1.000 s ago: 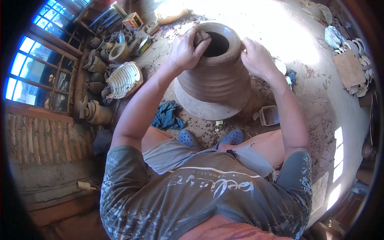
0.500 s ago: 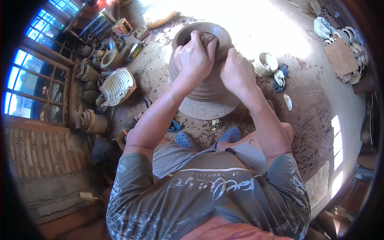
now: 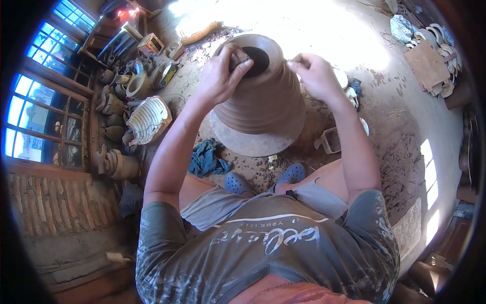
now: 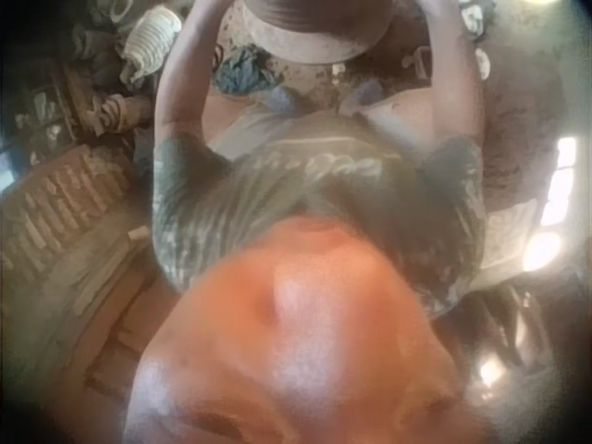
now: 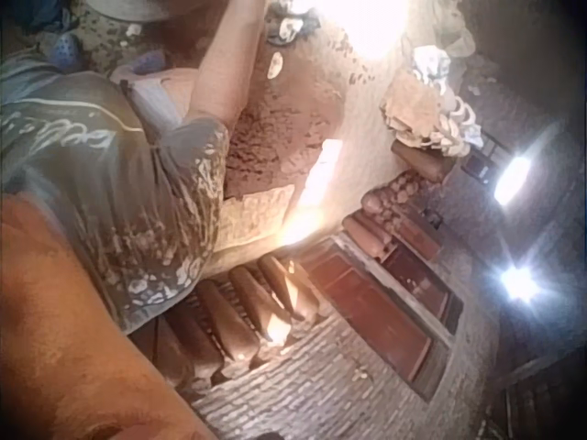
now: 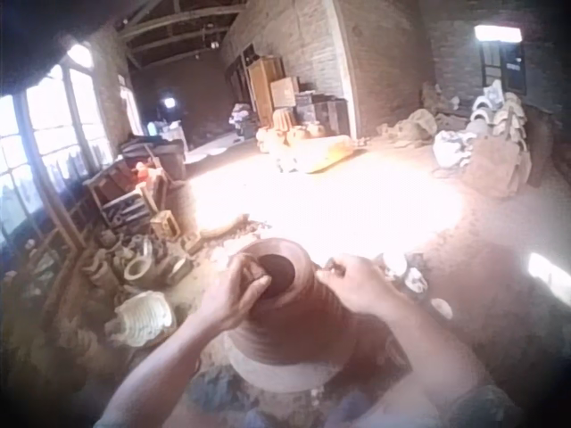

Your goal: The person shapes the rim and upper body of a large clay vessel on a pottery wheel by hand, then uses a brush to apply a liquid substance to the exterior and a small tool to refine the inner rim.

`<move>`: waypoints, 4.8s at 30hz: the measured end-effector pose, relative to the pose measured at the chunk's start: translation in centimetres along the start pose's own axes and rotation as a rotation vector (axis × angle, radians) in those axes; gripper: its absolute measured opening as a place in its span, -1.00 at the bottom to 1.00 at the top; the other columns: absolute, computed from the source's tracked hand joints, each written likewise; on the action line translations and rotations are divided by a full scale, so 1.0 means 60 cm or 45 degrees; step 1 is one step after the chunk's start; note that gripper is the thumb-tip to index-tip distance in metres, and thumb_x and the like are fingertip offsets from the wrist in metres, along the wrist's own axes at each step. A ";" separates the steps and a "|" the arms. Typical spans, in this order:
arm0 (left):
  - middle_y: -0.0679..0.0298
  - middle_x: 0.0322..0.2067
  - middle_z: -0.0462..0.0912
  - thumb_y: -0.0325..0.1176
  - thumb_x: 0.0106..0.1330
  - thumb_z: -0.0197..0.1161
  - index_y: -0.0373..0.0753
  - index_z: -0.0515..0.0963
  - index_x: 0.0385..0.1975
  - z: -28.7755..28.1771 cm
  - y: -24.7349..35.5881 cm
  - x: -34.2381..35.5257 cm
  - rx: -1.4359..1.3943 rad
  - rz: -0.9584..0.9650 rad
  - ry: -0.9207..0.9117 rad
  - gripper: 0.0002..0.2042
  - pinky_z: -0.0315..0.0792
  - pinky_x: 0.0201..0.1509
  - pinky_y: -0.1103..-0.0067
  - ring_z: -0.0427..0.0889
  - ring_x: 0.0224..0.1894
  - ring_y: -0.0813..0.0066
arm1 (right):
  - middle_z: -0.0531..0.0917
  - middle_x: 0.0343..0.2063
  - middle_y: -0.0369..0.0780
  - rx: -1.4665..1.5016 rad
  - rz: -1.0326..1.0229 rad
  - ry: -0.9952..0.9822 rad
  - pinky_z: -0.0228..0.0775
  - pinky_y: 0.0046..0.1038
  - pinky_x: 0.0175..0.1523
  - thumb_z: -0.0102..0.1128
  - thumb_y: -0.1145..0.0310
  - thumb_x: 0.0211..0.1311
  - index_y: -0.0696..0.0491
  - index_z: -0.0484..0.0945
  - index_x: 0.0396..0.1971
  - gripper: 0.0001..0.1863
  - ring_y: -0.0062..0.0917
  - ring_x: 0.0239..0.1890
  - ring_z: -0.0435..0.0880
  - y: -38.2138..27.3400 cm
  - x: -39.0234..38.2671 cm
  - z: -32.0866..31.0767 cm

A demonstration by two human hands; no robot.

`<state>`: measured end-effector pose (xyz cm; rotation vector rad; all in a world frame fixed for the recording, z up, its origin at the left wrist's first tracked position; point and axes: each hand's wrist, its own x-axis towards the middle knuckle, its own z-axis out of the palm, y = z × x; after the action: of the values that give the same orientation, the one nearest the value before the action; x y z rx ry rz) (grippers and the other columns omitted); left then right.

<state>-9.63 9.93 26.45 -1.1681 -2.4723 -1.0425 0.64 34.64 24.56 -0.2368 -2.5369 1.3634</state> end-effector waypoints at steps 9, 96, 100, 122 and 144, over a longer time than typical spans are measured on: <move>0.08 -0.55 0.62 -0.15 0.32 0.36 -0.30 0.59 -0.05 0.012 -0.035 0.000 -0.016 0.212 0.024 -0.63 0.45 -0.34 0.34 0.64 -0.48 0.21 | 0.61 -0.54 -0.31 0.918 0.044 0.047 0.49 -0.56 -0.32 0.13 0.18 0.56 0.24 0.66 -0.14 -0.64 -0.70 -0.50 0.58 0.056 -0.051 0.031; 0.08 -0.12 0.70 -0.23 0.42 0.32 -0.38 0.54 0.07 0.002 -0.055 0.034 -0.171 -0.010 0.273 -0.62 0.51 0.09 0.38 0.68 -0.06 0.23 | 0.72 -0.39 -0.29 1.029 -0.081 0.139 0.50 -0.61 -0.30 0.30 0.27 0.47 0.27 0.68 -0.06 -0.68 -0.71 -0.39 0.66 -0.003 -0.132 0.150; 0.04 -0.17 0.71 -0.23 0.36 0.36 -0.32 0.56 0.09 0.012 -0.039 0.043 0.110 0.075 0.063 -0.61 0.50 0.13 0.30 0.69 -0.06 0.06 | 0.72 -0.38 -0.25 0.958 -0.035 0.275 0.51 -0.60 -0.29 0.29 0.29 0.46 0.29 0.68 -0.09 -0.69 -0.66 -0.41 0.67 0.033 -0.080 0.108; -0.10 -0.14 0.73 -0.18 0.41 0.32 -0.31 0.55 0.07 0.019 -0.046 0.041 0.132 -0.163 0.033 -0.62 0.51 0.04 0.22 0.72 -0.05 -0.08 | 0.67 -0.08 -0.12 0.694 -0.119 0.367 0.48 -0.52 -0.02 0.21 0.50 0.29 0.34 0.47 0.27 -0.46 -0.55 -0.22 0.61 0.009 -0.053 0.135; -0.18 -0.13 0.71 -0.12 0.39 0.31 -0.38 0.57 0.00 0.041 -0.016 0.036 0.370 -0.220 0.174 -0.59 0.48 0.11 0.12 0.68 -0.02 -0.19 | 0.66 -0.23 0.11 0.216 -0.134 0.568 0.51 -0.21 0.09 0.13 0.44 0.35 0.38 0.60 -0.02 -0.66 -0.06 -0.09 0.67 -0.021 -0.073 0.168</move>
<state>-11.50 12.47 25.18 -0.7824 -2.5412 -0.7401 1.79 24.82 19.63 -0.3279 -2.0305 1.3057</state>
